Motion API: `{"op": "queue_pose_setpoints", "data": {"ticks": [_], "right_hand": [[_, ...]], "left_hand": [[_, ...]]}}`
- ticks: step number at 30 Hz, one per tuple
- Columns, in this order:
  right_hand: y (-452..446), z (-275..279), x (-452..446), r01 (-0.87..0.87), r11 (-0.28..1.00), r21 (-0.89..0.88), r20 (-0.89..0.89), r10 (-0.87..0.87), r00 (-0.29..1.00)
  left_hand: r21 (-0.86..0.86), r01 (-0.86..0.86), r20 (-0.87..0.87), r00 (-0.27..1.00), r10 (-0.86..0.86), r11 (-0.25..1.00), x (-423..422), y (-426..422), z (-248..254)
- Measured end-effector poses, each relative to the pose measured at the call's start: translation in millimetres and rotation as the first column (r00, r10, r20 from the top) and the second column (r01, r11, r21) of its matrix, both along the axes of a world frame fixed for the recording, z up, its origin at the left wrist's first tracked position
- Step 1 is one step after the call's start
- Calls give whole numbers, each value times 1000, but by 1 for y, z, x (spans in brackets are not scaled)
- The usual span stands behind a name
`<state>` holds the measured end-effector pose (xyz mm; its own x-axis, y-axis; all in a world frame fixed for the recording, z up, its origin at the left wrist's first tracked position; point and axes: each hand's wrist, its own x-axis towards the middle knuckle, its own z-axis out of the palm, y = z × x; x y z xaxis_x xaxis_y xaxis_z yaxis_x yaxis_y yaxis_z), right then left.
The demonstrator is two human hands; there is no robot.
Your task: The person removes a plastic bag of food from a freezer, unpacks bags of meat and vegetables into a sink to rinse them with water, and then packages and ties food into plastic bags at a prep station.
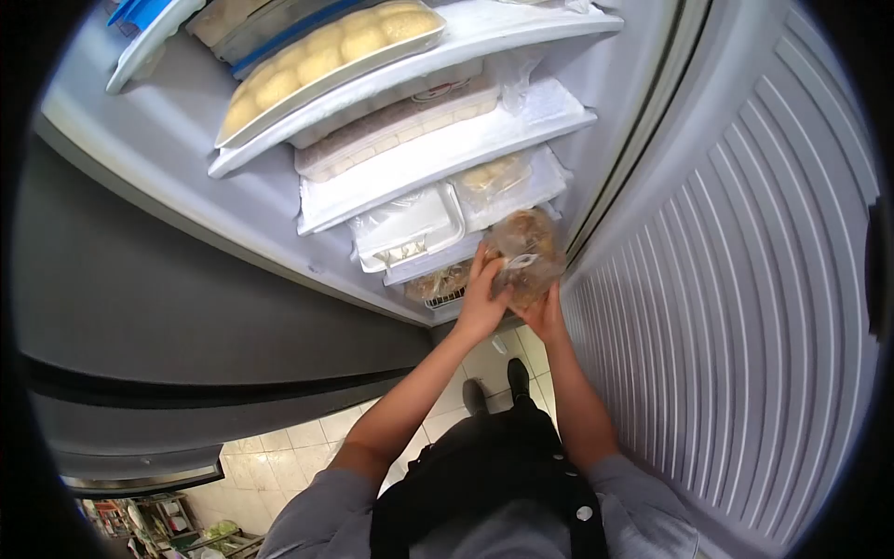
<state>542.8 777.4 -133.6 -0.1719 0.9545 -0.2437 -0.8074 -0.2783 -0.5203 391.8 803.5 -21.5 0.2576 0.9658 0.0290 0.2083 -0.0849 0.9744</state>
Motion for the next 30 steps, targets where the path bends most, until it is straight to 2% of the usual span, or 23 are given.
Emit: {"op": "queue_pose_setpoints", "data": {"ticks": [1, 3, 5, 6, 8, 10, 13, 15, 20, 22, 25, 26, 27, 28, 30], "right_hand": [[7, -13, 2, -4, 1000, -3, -8, 4, 1000], [25, -32, 10, 50, 995, -83, -34, -53, 998], [35, -28, 14, 79, 997, -9, -85, -80, 993], [32, -31, 16, 77, 995, -56, -34, -79, 996], [31, -34, 21, 78, 991, -106, 20, -76, 997], [36, -22, 27, -39, 962, -271, 73, 61, 995], [40, 7, 20, 32, 944, -327, 105, 3, 995], [45, 5, 19, 25, 950, -310, 84, 1, 996], [46, 8, 21, 3, 960, -280, 58, 13, 998], [45, 16, 22, 33, 949, -314, 110, 2, 994], [42, 11, 26, 13, 963, -269, 125, 21, 992], [42, 8, 25, 7, 962, -273, 124, 27, 992], [41, 5, 25, -11, 980, -197, 69, 24, 997], [39, 2, 25, -22, 993, -118, 15, 24, 1000], [38, 0, 25, -10, 982, -188, 50, 20, 999]], "left_hand": [[103, 47, -156, 987, -30, 994, 6, 6, -1], [152, 81, -217, 975, -47, 985, 25, 13, -3], [375, 131, -406, 913, 36, 918, 43, 3, -6], [339, 243, -628, 777, 26, 909, 45, 0, -11], [337, 190, -641, 763, 77, 922, 50, 4, -19], [342, 145, -654, 746, 125, 928, 53, 12, -20], [334, 169, -709, 693, 129, 927, 53, 29, -22], [420, 198, -726, 659, 196, 886, 52, 37, -25], [393, 163, -713, 676, 188, 905, 54, 38, -22], [405, 145, -699, 686, 203, 903, 56, 33, -9], [404, 51, -648, 721, 246, 913, 59, 18, 7], [469, 182, -696, 679, 235, 864, 62, 15, 9], [514, 313, -740, 632, 228, 799, 66, 13, 8], [510, 309, -740, 633, 227, 803, 70, 12, 2], [466, 361, -783, 594, 186, 808, 79, 21, -16]]}}
